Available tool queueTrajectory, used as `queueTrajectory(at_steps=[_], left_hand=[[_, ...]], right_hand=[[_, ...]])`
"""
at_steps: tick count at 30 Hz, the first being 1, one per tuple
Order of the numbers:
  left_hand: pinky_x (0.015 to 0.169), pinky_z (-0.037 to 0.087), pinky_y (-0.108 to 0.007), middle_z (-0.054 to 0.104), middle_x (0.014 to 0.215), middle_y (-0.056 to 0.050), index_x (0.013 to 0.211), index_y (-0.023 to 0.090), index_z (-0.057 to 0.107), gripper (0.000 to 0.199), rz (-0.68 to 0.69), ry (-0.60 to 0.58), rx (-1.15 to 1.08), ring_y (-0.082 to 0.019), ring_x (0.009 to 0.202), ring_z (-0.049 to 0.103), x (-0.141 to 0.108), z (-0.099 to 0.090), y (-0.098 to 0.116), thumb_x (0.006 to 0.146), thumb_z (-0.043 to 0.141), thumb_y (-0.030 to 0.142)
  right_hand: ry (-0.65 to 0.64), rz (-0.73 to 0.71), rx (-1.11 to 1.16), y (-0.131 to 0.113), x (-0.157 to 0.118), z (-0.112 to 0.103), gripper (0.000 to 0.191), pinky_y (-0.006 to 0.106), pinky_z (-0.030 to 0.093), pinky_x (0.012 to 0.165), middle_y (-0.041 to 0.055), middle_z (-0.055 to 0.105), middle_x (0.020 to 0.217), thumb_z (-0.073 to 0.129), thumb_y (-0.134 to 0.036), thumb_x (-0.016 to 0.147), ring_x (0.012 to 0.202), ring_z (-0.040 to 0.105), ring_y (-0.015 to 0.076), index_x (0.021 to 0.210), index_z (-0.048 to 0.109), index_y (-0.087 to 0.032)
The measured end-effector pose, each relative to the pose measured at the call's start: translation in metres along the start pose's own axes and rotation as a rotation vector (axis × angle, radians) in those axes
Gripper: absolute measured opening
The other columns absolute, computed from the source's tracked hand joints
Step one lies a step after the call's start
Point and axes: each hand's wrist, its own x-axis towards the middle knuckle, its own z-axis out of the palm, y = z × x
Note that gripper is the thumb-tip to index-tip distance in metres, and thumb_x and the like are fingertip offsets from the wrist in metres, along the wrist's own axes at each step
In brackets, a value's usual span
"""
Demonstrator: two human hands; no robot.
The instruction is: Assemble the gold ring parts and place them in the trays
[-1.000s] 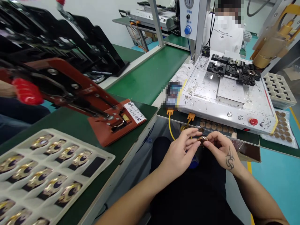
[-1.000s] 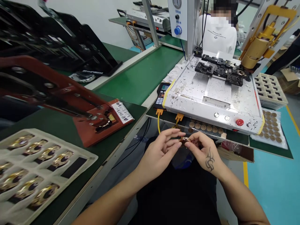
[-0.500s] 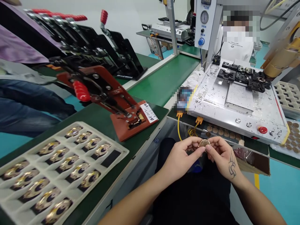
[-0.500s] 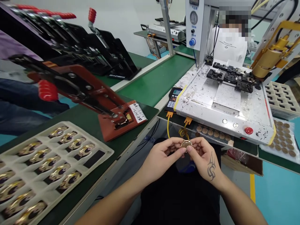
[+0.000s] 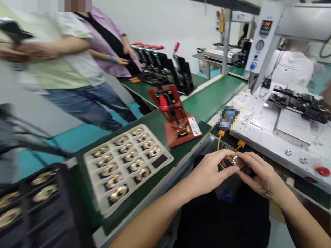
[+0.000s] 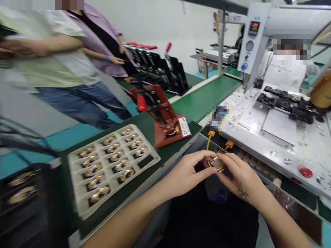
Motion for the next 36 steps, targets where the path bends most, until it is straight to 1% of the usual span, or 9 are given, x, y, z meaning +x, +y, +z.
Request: queueTrajectory(at_steps=[5, 10, 17, 21, 23, 25, 28, 32, 36], left_hand=[[0.088, 0.055, -0.04, 0.076, 0.09, -0.007, 0.093, 0.022, 0.072, 0.015, 0.534, 0.45, 0.58, -0.022, 0.088, 0.07, 0.032, -0.106, -0.002, 0.103, 0.066, 0.031], [0.061, 0.04, -0.033, 0.041, 0.051, 0.004, 0.055, 0.023, 0.038, 0.056, 0.684, 0.32, 0.818, -0.015, 0.052, 0.042, 0.059, -0.168, -0.011, 0.107, 0.058, 0.034], [0.073, 0.05, -0.031, 0.056, 0.076, 0.0, 0.083, 0.021, 0.055, 0.046, 0.435, 0.698, 0.413, -0.015, 0.072, 0.062, 0.111, -0.226, 0.02, 0.111, 0.05, 0.056], [0.084, 0.057, -0.038, 0.068, 0.109, -0.009, 0.12, 0.017, 0.059, 0.03, 0.099, 0.818, 0.363, -0.02, 0.087, 0.072, 0.098, -0.27, -0.004, 0.109, 0.059, 0.045], [0.081, 0.058, -0.04, 0.072, 0.099, -0.008, 0.121, 0.016, 0.063, 0.028, -0.159, 0.749, 0.454, -0.02, 0.074, 0.071, 0.067, -0.268, -0.026, 0.104, 0.064, 0.039], [0.077, 0.057, -0.038, 0.073, 0.08, -0.005, 0.105, 0.016, 0.071, 0.02, -0.428, 0.404, 0.46, -0.021, 0.065, 0.068, 0.033, -0.248, -0.05, 0.101, 0.063, 0.034], [0.065, 0.056, -0.033, 0.073, 0.065, -0.004, 0.078, 0.018, 0.077, 0.018, -0.525, 0.147, 0.387, -0.022, 0.058, 0.07, 0.005, -0.201, -0.085, 0.089, 0.074, 0.031], [0.066, 0.053, -0.032, 0.073, 0.065, -0.006, 0.081, 0.018, 0.078, 0.009, -0.527, 0.15, 0.397, -0.027, 0.066, 0.072, 0.014, -0.157, -0.122, 0.081, 0.076, 0.027], [0.075, 0.053, -0.031, 0.079, 0.083, -0.007, 0.092, 0.018, 0.079, 0.021, -0.489, 0.204, 0.397, -0.03, 0.087, 0.075, 0.028, -0.154, -0.142, 0.071, 0.082, 0.021]], right_hand=[[0.095, 0.001, 0.118, 0.005, 0.042, 0.01, 0.04, 0.035, 0.063, 0.078, 0.0064, 0.071, 0.107, 0.072, -0.025, 0.102, 0.086, 0.071, 0.0209, 0.14, 0.063, -0.029], [0.076, 0.059, 0.292, 0.004, 0.07, 0.024, 0.039, 0.036, 0.064, 0.078, 0.0053, 0.07, 0.105, 0.07, -0.031, 0.103, 0.084, 0.071, 0.0198, 0.141, 0.062, -0.028], [0.038, 0.115, 0.34, 0.01, 0.118, 0.052, 0.039, 0.038, 0.062, 0.08, 0.0075, 0.073, 0.108, 0.07, -0.036, 0.101, 0.086, 0.07, 0.0205, 0.136, 0.062, -0.023], [0.035, 0.089, 0.31, 0.027, 0.136, 0.073, 0.038, 0.035, 0.059, 0.072, 0.0068, 0.071, 0.102, 0.07, -0.035, 0.098, 0.081, 0.067, 0.0192, 0.132, 0.062, -0.02], [-0.005, 0.097, 0.304, 0.036, 0.139, 0.083, 0.036, 0.034, 0.058, 0.071, 0.0062, 0.071, 0.1, 0.069, -0.034, 0.098, 0.079, 0.066, 0.0187, 0.13, 0.062, -0.019], [-0.034, 0.1, 0.296, 0.044, 0.143, 0.093, 0.035, 0.034, 0.056, 0.071, 0.0057, 0.069, 0.098, 0.068, -0.034, 0.098, 0.079, 0.065, 0.0188, 0.13, 0.063, -0.019], [-0.063, 0.08, 0.285, 0.053, 0.16, 0.113, 0.036, 0.033, 0.053, 0.07, 0.0039, 0.066, 0.093, 0.068, -0.034, 0.096, 0.076, 0.062, 0.0187, 0.128, 0.063, -0.019], [-0.108, 0.052, 0.287, 0.061, 0.191, 0.14, 0.035, 0.031, 0.051, 0.067, 0.0007, 0.061, 0.085, 0.068, -0.034, 0.093, 0.068, 0.058, 0.0163, 0.124, 0.064, -0.017], [-0.121, 0.059, 0.283, 0.073, 0.206, 0.156, 0.035, 0.03, 0.051, 0.067, 0.0012, 0.063, 0.086, 0.067, -0.036, 0.093, 0.069, 0.058, 0.0158, 0.123, 0.064, -0.016]])
